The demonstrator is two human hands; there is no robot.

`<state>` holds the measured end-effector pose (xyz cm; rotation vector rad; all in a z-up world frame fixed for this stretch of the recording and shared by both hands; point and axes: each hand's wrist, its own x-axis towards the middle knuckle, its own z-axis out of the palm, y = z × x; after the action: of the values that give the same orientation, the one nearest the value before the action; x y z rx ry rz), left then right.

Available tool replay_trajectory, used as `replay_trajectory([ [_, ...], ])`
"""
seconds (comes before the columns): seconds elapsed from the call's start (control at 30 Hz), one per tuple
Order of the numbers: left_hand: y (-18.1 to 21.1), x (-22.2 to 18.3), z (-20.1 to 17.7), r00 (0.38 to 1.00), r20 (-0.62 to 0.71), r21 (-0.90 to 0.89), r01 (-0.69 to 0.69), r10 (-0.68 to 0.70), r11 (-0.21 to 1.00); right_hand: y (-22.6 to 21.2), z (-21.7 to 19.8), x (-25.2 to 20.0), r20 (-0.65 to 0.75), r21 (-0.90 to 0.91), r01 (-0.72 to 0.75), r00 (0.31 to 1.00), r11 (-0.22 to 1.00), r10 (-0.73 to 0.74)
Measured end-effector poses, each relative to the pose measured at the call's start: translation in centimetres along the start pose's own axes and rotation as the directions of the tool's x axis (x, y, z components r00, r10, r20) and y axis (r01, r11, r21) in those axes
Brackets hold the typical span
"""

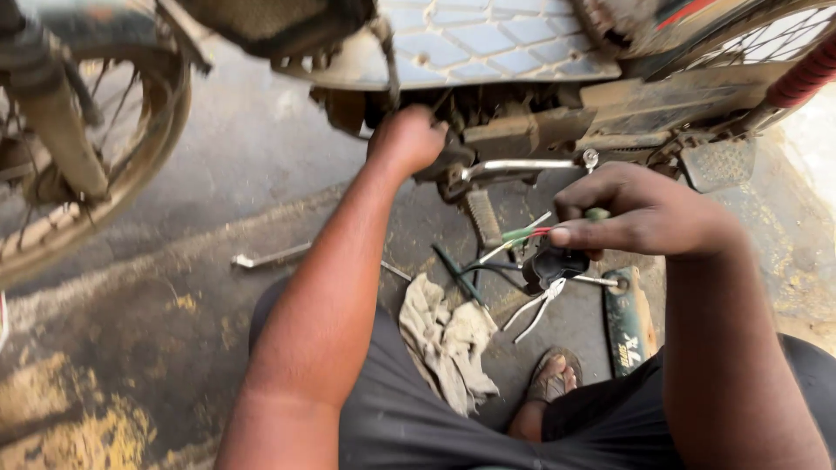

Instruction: The person crouches beside a motorcycle and works on the electrical component under the side panel, disconnecting and handling wires and a small black component. They use a screwdriver to loosen parts, pick up and reposition fasteners from the ground, and use pliers while working on the component.

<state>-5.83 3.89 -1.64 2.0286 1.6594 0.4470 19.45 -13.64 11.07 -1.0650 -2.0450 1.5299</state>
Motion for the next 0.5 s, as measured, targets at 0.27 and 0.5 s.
replay_trajectory([
  [0.27,1.2,-2.4,-3.1,0.994,0.091,0.03,0.051,-0.053,0.998,8.8,10.2,7.2,0.101,-0.439,-0.537,0.767,0.72,0.634],
  [0.5,0.1,-2.9,-4.0,0.985,0.149,0.064,0.08,-0.089,0.995,22.3,12.5,8.2,0.11,-0.752,-0.285,0.835,0.594,0.539],
])
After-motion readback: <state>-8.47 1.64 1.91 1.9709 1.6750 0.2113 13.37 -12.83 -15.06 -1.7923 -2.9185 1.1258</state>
